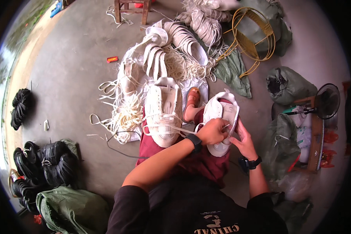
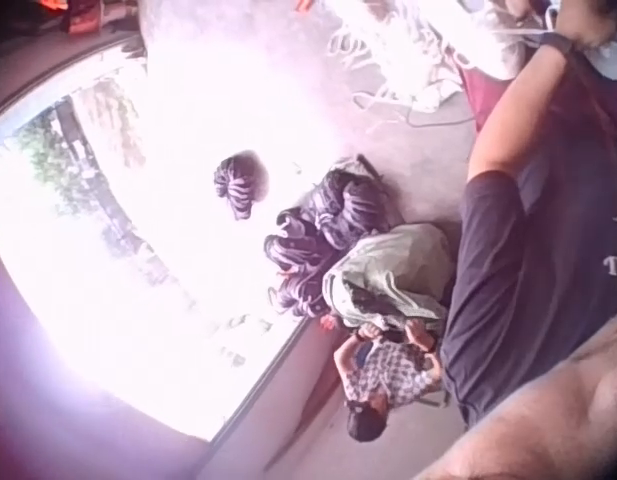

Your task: Lacing shoelaces into a pair of white sneakers.

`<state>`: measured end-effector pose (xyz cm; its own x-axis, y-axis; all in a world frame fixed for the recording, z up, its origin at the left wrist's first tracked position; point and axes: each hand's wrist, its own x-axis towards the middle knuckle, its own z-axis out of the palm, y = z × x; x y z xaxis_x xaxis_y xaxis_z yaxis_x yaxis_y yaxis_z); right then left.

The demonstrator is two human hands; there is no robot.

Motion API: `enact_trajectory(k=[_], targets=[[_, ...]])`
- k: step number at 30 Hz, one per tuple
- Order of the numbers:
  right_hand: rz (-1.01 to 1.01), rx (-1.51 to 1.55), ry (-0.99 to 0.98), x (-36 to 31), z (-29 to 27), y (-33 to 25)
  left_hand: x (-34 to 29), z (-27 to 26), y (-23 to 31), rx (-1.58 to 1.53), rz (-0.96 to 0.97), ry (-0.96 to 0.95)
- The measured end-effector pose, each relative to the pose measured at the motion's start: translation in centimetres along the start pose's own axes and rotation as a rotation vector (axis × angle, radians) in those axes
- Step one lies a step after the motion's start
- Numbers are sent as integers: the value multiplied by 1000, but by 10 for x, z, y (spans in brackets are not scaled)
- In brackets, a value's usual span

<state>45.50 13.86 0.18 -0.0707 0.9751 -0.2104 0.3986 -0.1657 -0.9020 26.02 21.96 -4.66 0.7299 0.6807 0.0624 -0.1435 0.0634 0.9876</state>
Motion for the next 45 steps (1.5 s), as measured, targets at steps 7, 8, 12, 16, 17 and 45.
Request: enact_trajectory(k=[7, 8, 12, 16, 17, 45], targets=[[-27, -36, 30, -10, -70, 19, 59, 44, 17, 9, -89, -89], [-38, -28, 28, -13, -76, 19, 64, 52, 20, 2, -113, -97], [-69, -94, 54, -34, -95, 25, 75, 81, 22, 39, -141, -117], [-141, -85, 56, -51, -109, 24, 81, 103, 31, 108, -116, -106], [-155, -127, 60, -54, -113, 23, 82, 108, 36, 150, -106, -107], [-230, -234, 10, -105, -118, -34, 48, 140, 113, 287, -143, -98]])
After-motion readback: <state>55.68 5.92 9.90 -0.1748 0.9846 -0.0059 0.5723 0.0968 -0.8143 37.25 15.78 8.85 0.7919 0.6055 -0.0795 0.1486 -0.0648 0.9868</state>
